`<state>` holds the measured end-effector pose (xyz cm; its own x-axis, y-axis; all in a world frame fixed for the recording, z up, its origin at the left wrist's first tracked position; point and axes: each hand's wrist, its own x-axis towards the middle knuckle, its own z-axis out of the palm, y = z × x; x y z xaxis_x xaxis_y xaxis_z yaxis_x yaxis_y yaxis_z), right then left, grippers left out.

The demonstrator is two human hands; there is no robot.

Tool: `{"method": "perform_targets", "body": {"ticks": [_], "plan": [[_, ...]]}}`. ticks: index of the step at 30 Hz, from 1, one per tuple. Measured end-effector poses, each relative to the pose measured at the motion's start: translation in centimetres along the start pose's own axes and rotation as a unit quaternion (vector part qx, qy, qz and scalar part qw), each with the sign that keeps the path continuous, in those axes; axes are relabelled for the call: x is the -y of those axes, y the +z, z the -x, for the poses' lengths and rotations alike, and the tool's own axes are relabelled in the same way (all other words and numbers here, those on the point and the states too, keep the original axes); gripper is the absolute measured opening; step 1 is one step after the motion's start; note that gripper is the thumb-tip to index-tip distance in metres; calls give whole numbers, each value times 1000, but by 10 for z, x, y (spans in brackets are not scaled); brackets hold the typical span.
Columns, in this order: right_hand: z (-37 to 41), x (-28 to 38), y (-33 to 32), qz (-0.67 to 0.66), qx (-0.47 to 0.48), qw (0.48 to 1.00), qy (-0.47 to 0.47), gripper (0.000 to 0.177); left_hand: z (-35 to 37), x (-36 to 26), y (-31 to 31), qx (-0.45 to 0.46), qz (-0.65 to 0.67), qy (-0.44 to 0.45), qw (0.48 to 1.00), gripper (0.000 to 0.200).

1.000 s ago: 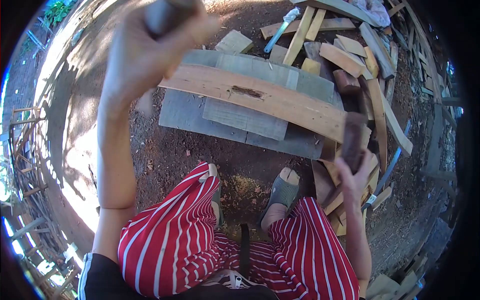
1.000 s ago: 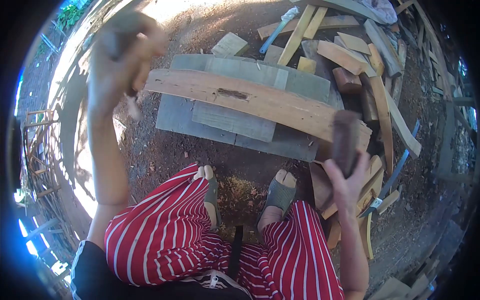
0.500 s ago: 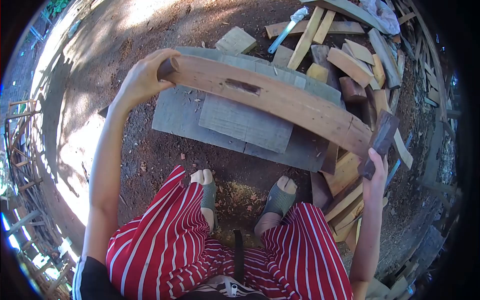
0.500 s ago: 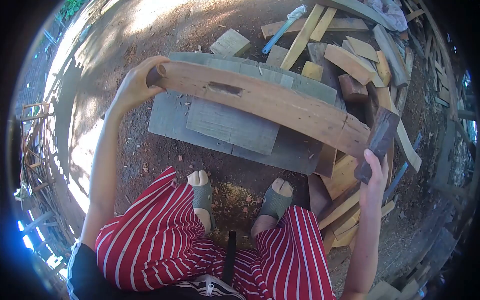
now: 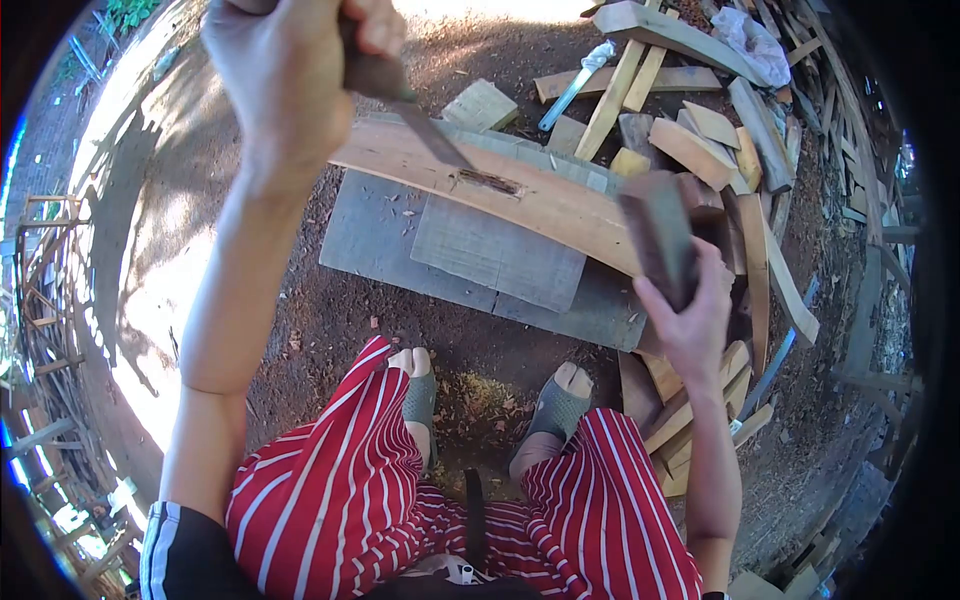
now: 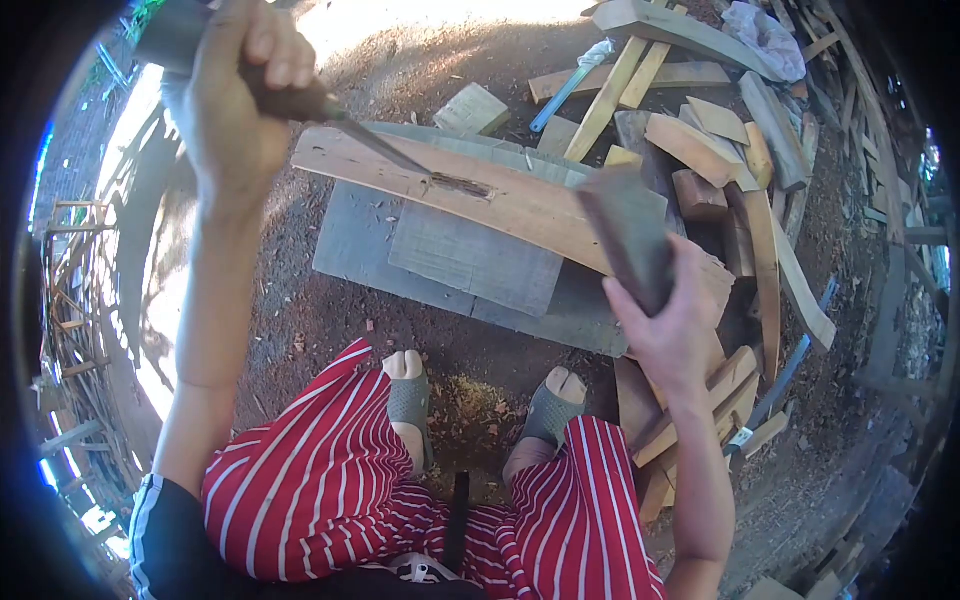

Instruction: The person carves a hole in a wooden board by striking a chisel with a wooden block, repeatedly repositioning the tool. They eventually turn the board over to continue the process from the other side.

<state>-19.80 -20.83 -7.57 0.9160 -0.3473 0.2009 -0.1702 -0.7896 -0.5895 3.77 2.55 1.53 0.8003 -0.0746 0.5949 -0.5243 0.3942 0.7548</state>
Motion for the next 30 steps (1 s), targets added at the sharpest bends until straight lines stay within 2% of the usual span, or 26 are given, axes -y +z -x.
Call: {"method": "perform_targets", "body": {"ticks": [1, 6, 8, 9, 12, 14, 16, 18, 20, 21, 25, 28, 30], "plan": [[-4, 0, 11, -23, 8, 1000, 4, 57, 11, -4, 22, -26, 6, 9, 1000, 16], [-15, 1, 37, -25, 44, 998, 47, 55, 26, 25, 18, -5, -43, -46, 998, 16], [-17, -2, 36, -2, 73, 997, -7, 56, 28, 33, 14, -2, -30, -52, 998, 16], [-16, -2, 34, 1, 75, 997, -1, 56, 24, 44, 10, -34, -59, -45, 997, 18], [-19, 1, 35, 26, 97, 995, 6, 57, 18, 42, 16, -20, -49, -95, 994, 20], [-21, 0, 37, 23, 102, 994, 4, 58, 14, 52, 12, -16, -55, -72, 996, 22], [-23, 0, 38, 32, 101, 994, -6, 58, 12, 55, 8, 2, -75, -123, 990, 28], [-23, 0, 39, 42, 98, 994, -16, 58, 7, 64, 5, -13, -77, -128, 989, 36], [-23, 0, 40, 45, 90, 994, -31, 58, 1, 69, -6, -31, -57, -236, 970, 39], [-23, -1, 40, 45, 89, 995, -30, 58, -1, 73, -9, -39, -46, -250, 966, 41], [-22, -1, 40, 47, 93, 994, -26, 57, -10, 92, -28, -99, -49, -286, 952, 43], [-23, 0, 40, 45, 95, 994, -23, 57, -14, 103, -34, -127, -35, -281, 951, 41], [-23, 0, 40, 41, 94, 995, -20, 57, -12, 101, -36, -114, -20, -290, 950, 38]]}}
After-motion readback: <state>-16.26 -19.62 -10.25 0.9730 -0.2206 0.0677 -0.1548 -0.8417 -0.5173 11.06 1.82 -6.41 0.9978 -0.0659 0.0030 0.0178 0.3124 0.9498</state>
